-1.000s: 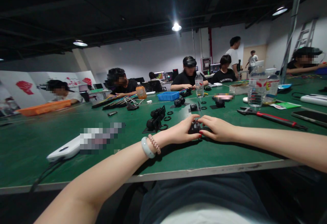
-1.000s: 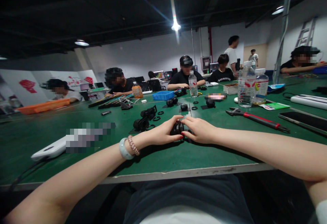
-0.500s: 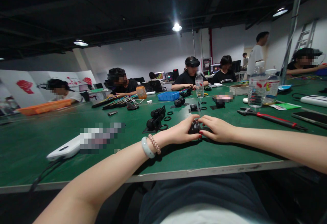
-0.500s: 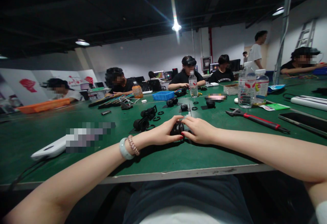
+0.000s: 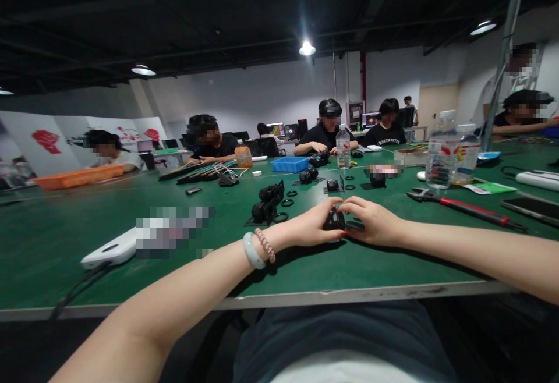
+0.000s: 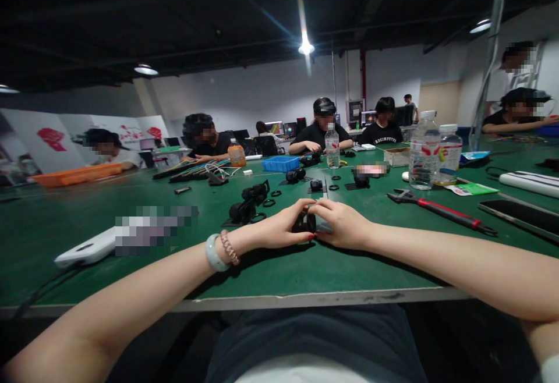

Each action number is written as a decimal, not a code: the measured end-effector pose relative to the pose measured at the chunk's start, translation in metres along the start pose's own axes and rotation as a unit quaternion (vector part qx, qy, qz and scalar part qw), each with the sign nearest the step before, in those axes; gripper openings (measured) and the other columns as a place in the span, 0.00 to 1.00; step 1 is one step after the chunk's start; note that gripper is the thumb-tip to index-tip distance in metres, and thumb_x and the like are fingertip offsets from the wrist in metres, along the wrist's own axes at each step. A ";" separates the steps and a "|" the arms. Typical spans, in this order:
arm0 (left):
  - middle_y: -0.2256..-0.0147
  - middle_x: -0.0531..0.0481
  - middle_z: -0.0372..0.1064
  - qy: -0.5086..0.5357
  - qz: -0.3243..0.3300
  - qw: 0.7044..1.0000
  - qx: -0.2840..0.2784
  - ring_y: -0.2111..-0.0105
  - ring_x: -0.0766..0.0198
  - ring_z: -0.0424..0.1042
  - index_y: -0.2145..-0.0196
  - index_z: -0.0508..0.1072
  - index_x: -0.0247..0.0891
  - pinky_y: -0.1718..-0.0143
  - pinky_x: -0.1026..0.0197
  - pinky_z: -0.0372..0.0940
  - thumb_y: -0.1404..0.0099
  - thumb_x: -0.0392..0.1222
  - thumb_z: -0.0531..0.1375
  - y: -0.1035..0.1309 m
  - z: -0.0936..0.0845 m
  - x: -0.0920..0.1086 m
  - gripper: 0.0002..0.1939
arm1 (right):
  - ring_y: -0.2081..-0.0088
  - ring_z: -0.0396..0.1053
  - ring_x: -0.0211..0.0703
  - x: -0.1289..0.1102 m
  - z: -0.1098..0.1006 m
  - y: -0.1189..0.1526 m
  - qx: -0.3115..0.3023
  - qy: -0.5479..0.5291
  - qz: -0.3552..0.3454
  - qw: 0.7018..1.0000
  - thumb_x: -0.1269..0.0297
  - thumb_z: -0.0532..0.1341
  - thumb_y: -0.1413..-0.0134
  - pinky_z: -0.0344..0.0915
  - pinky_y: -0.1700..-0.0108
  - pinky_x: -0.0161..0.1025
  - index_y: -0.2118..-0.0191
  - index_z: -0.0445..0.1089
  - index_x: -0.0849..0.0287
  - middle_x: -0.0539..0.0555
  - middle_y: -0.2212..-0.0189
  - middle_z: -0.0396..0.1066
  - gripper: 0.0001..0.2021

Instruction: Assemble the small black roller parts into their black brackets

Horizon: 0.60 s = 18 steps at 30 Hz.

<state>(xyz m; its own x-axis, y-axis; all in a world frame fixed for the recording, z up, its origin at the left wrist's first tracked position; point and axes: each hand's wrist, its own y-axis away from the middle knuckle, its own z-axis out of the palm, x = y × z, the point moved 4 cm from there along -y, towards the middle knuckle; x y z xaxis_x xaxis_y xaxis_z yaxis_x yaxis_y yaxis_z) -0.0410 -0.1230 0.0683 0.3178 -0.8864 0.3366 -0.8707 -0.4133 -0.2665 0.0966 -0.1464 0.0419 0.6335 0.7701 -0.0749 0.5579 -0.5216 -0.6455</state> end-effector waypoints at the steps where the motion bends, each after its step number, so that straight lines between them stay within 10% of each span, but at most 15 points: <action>1: 0.49 0.43 0.56 -0.001 -0.001 1.000 -0.001 0.51 0.58 0.60 0.47 0.50 0.38 0.50 0.57 0.56 0.44 0.46 0.58 0.000 0.000 0.000 0.30 | 0.59 0.65 0.45 0.000 0.000 0.000 0.001 0.001 0.001 1.000 0.68 0.60 0.56 0.64 0.59 0.41 0.55 0.60 0.58 0.57 0.58 0.63 0.19; 18: 0.49 0.43 0.56 -0.001 -0.004 1.000 0.003 0.50 0.57 0.59 0.47 0.50 0.39 0.49 0.56 0.56 0.44 0.46 0.58 0.001 0.000 0.001 0.31 | 0.59 0.65 0.44 0.001 0.001 0.000 -0.011 -0.003 0.007 1.000 0.71 0.59 0.55 0.65 0.59 0.40 0.55 0.60 0.58 0.57 0.58 0.63 0.18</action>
<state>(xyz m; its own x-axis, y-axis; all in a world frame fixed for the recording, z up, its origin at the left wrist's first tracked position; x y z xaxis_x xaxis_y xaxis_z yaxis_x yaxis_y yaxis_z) -0.0415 -0.1245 0.0683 0.3262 -0.8835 0.3363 -0.8654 -0.4222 -0.2699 0.0970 -0.1452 0.0411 0.6385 0.7645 -0.0881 0.5609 -0.5407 -0.6269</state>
